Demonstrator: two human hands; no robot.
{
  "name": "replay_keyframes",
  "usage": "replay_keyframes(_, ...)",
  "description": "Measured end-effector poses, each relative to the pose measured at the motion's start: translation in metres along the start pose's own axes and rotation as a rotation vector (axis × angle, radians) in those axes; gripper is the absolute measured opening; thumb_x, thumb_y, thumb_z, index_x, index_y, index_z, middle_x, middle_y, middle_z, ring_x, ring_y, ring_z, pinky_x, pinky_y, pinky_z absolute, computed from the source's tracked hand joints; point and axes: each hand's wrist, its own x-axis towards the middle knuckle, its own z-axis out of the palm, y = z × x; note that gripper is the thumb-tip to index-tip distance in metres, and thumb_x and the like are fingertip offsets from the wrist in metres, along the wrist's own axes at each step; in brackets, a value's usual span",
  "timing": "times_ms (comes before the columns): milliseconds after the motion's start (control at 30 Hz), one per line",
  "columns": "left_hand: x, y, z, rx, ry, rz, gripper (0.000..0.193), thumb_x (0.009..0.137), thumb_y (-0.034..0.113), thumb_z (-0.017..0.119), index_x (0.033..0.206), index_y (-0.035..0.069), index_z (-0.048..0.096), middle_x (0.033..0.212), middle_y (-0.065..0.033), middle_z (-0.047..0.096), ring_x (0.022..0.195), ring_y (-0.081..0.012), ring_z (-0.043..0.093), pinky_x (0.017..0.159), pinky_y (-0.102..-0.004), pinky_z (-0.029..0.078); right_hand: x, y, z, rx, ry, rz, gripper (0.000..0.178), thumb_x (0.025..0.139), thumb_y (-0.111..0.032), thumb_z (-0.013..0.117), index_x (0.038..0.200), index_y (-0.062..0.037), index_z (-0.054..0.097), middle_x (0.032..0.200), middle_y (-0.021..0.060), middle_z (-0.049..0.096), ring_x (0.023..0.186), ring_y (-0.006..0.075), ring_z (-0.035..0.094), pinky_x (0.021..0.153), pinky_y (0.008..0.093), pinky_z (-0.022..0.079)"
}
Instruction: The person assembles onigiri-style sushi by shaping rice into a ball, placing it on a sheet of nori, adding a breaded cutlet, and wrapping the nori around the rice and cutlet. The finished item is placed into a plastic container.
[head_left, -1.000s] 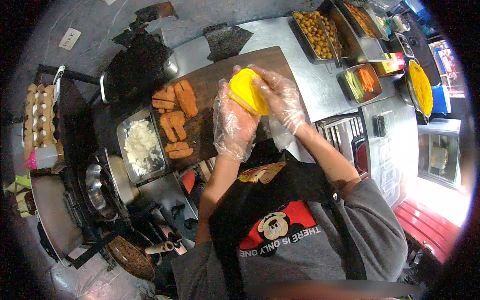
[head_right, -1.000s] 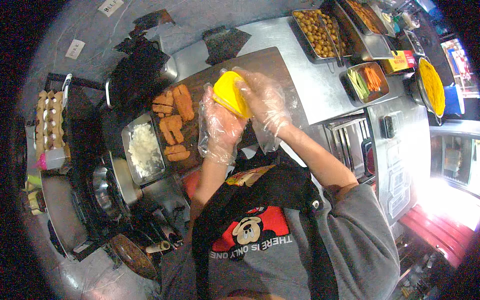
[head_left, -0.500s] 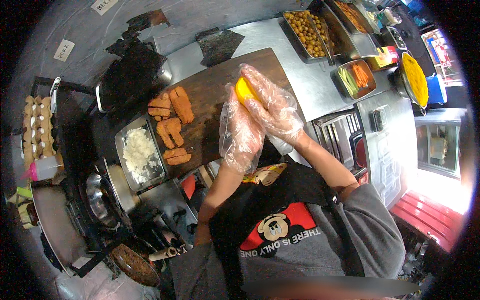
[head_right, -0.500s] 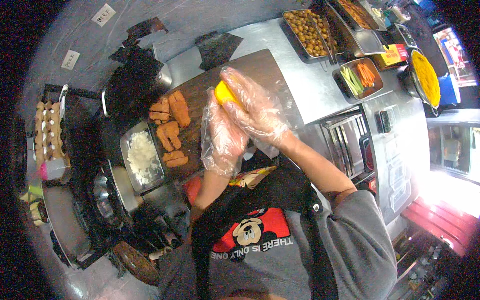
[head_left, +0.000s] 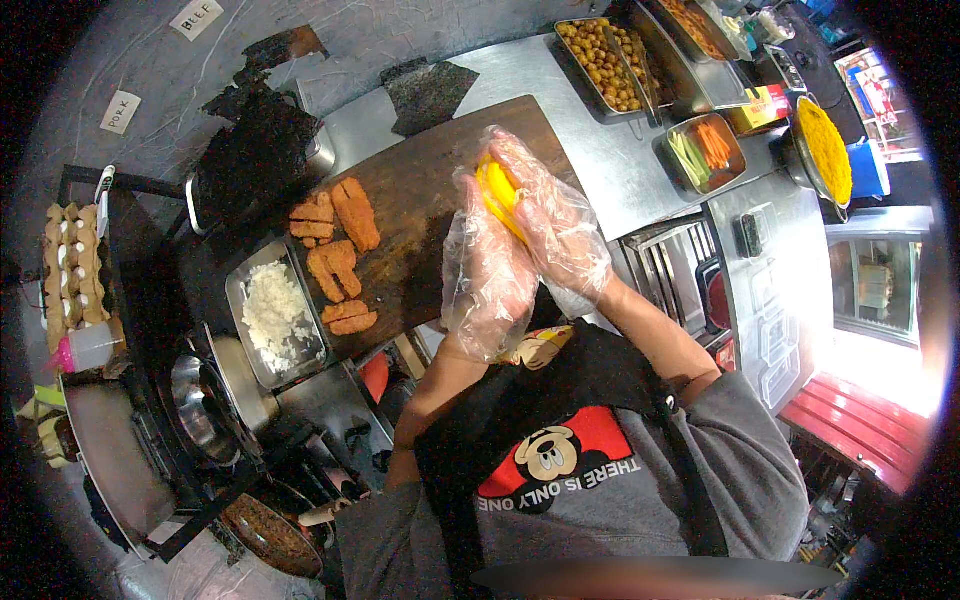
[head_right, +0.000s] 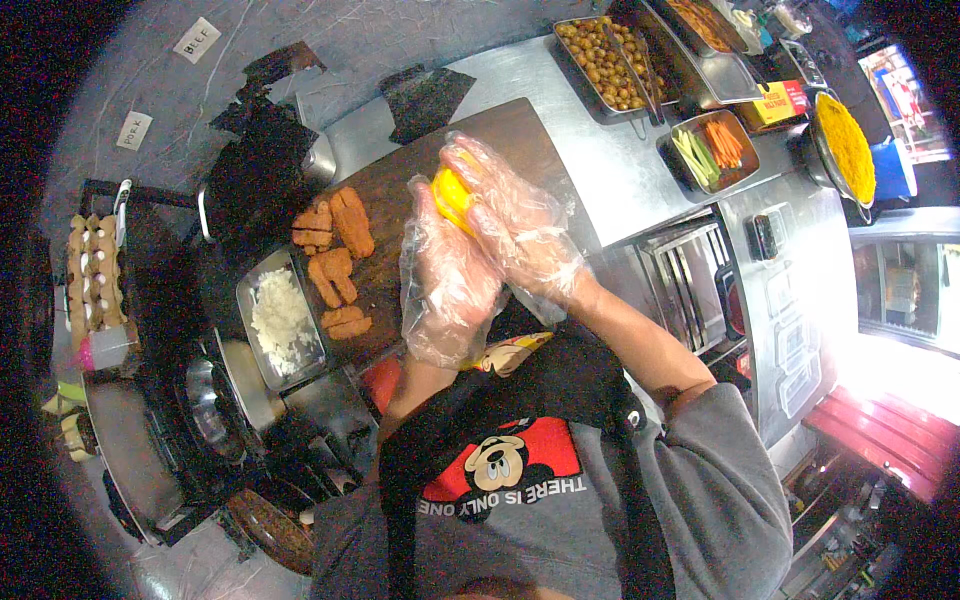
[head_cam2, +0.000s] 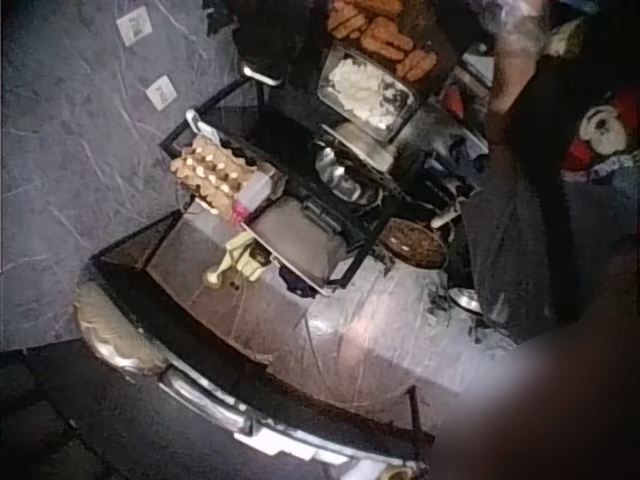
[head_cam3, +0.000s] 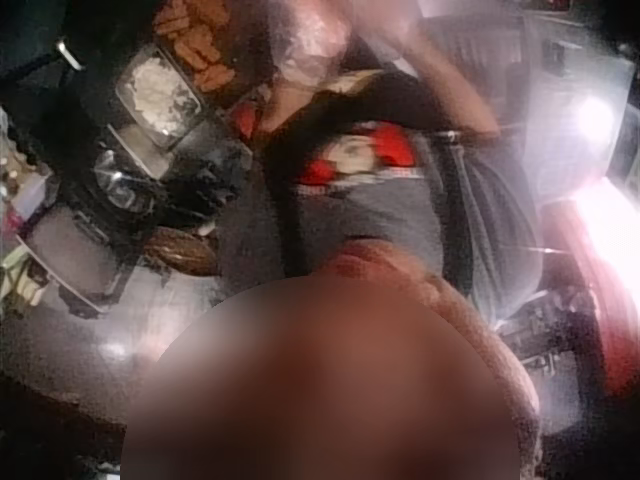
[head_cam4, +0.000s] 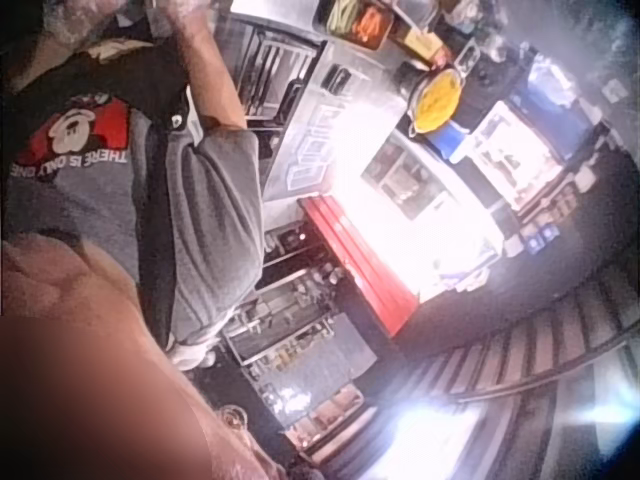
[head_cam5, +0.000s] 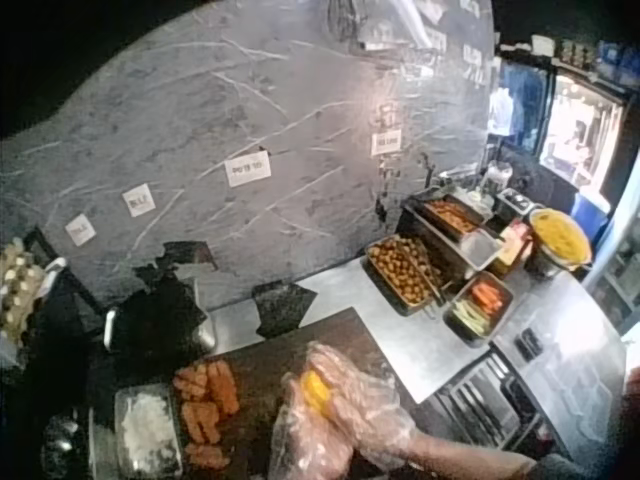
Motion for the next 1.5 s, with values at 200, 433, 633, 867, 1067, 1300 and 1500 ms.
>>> replay_keyframes(200,-0.001,0.002,0.006,0.046,0.055,0.003,0.055,0.102,0.054,0.043,0.136,0.01,0.048,0.127,-0.0081,0.057,0.117,-0.0221,0.057,0.105,-0.0397,0.046,-0.002,0.0,0.0,-0.018,-0.008,-0.022,0.05,0.105,-0.029,0.04,0.147,-0.0024,0.041,0.157,0.0179,0.034,0.146,0.0325,0.031,0.12,0.0405,0.022)
replay_keyframes(433,-0.001,0.006,0.011,0.064,0.126,-0.105,0.057,0.103,0.049,0.047,0.139,0.005,0.045,0.131,-0.0098,0.053,0.12,-0.0209,0.054,0.108,-0.0377,0.043,0.0,0.016,0.005,-0.027,0.059,-0.067,0.056,0.104,-0.04,0.034,0.146,-0.0053,0.044,0.155,0.0189,0.036,0.145,0.0364,0.031,0.121,0.0447,0.022)
replay_keyframes(633,-0.008,0.014,0.032,-0.042,-0.08,-0.106,0.055,0.103,0.04,0.051,0.143,0.003,0.041,0.135,-0.0133,0.05,0.125,-0.0237,0.052,0.109,-0.0394,0.042,0.002,0.018,0.002,0.045,-0.006,-0.119,0.057,0.104,-0.043,0.034,0.151,-0.0117,0.036,0.159,0.0175,0.027,0.15,0.0365,0.018,0.122,0.0522,0.012)
replay_keyframes(867,0.002,0.002,-0.021,1.478,-0.187,0.753,0.064,0.095,0.012,0.061,0.15,-0.002,0.031,0.141,-0.0256,0.045,0.131,-0.0359,0.047,0.111,-0.0432,0.039,-0.005,0.034,-0.003,-0.129,0.05,-0.06,0.059,0.102,-0.043,0.04,0.152,-0.0111,0.034,0.159,0.0181,0.028,0.146,0.0395,0.027,0.119,0.0498,0.024)
replay_keyframes(1067,0.037,-0.007,-0.038,1.952,-0.107,0.709,0.082,0.082,0.026,0.077,0.145,-0.006,0.036,0.136,-0.0277,0.05,0.123,-0.0395,0.052,0.104,-0.0461,0.045,-0.016,0.041,-0.003,0.02,0.231,0.318,0.06,0.102,-0.044,0.043,0.148,-0.0059,0.039,0.147,0.0225,0.044,0.137,0.0392,0.042,0.115,0.0417,0.033)
replay_keyframes(1300,0.085,-0.014,-0.078,-0.06,0.056,-0.528,0.051,0.096,0.051,0.047,0.132,0.016,0.057,0.131,-0.0145,0.06,0.12,-0.0417,0.055,0.097,-0.0657,0.043,-0.034,0.127,-0.028,0.452,0.666,0.736,0.044,0.104,-0.047,0.046,0.117,-0.0062,0.058,0.095,0.0072,0.063,0.078,0.0181,0.06,0.066,0.0333,0.051)
replay_keyframes(1500,0.082,-0.02,-0.082,-0.029,-0.034,-0.514,0.068,0.101,0.064,0.026,0.14,0.013,0.049,0.129,-0.017,0.059,0.117,-0.0402,0.055,0.09,-0.0569,0.051,-0.106,0.267,-0.1,-0.358,0.399,0.796,0.043,0.098,-0.035,0.051,0.121,0.0006,0.059,0.103,0.0264,0.068,0.097,0.0424,0.065,0.085,0.0507,0.05)
